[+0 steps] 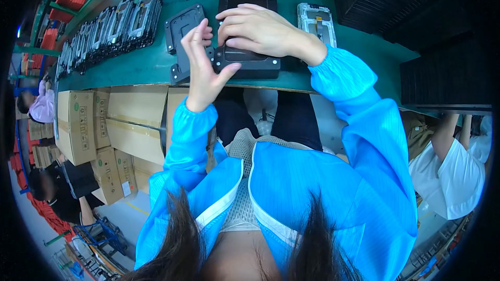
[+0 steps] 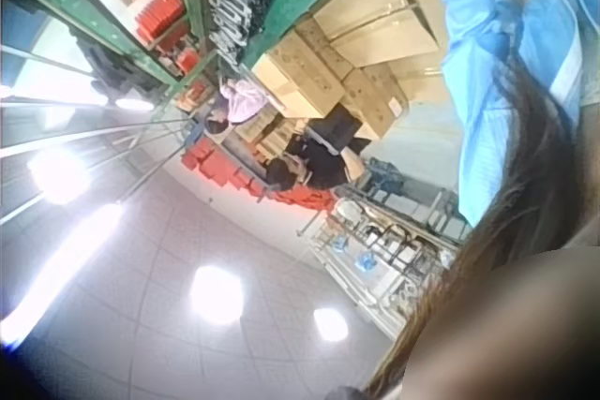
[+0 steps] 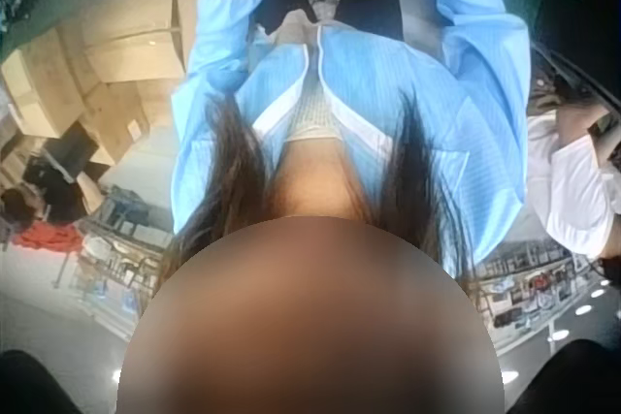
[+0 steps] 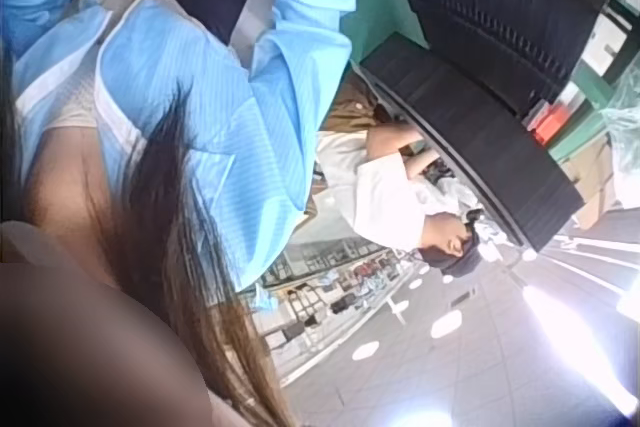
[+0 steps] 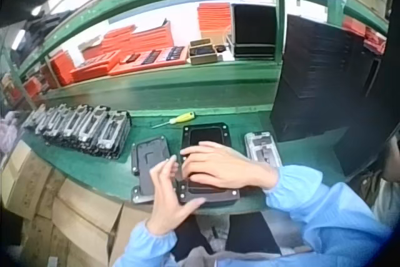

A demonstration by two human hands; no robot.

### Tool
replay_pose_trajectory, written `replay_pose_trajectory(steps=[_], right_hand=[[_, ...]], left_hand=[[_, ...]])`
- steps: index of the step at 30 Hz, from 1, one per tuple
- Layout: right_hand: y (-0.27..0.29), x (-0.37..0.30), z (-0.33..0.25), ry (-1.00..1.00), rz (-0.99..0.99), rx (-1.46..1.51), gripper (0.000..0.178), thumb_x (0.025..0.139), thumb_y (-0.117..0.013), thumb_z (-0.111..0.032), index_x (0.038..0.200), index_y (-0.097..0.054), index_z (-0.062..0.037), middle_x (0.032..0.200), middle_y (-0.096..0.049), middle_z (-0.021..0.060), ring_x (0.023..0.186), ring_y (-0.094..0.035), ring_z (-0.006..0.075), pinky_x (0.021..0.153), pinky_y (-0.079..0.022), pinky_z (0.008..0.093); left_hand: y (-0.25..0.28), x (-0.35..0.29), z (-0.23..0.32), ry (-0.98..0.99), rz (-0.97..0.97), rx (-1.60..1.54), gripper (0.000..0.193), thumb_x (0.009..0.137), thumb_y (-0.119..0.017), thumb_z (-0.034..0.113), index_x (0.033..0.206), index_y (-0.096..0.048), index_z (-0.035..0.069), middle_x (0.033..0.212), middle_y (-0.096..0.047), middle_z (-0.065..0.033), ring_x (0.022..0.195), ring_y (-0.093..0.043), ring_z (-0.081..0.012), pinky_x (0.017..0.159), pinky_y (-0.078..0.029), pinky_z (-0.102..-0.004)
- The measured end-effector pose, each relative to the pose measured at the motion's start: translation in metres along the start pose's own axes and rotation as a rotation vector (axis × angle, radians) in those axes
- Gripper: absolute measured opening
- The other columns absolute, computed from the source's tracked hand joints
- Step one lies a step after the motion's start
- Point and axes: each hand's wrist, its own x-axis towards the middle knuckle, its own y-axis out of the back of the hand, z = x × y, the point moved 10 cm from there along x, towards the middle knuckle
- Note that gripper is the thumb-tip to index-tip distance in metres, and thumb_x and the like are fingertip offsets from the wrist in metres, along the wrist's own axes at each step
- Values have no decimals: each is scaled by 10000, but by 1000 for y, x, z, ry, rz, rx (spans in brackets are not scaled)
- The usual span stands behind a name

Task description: The worker assembles electronic units by inserting internal components into black plastic housings at a factory workstation.

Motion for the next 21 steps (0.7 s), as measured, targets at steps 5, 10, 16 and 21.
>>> replay_pose_trajectory(steps=[5,10,16,21], right_hand=[[-13,5,-3,70,-12,61,159,984,-498,-188,954,-604,-74,1089,-581,117,1249,-471,301,1125,-298,480],[19,0,-7,26,202,57,80,914,-572,-88,983,-607,-72,1096,-550,108,1225,-471,319,1108,-332,463],[60,-21,-20,4,166,-121,350,705,-666,66,1021,-653,-85,1059,-539,90,1149,-509,309,970,-460,398],[82,-95,17,-261,129,-320,486,666,-680,75,1102,-721,-137,1054,-548,75,1095,-540,280,910,-501,369]], left_hand=[[-6,-2,0,-86,60,149,1094,668,-845,383,1493,-237,1,1431,-279,-206,1316,-359,-387,1073,-365,-443],[-8,1,6,-139,40,138,1127,638,-861,397,1497,-241,13,1443,-278,-194,1315,-359,-388,1087,-356,-456],[-3,1,17,-133,16,194,991,660,-851,343,1447,-346,13,1421,-326,-186,1317,-359,-390,1084,-358,-465],[-19,22,59,-289,-199,275,759,703,-819,315,1319,-505,1,1316,-471,-159,1295,-405,-385,1080,-364,-472]])
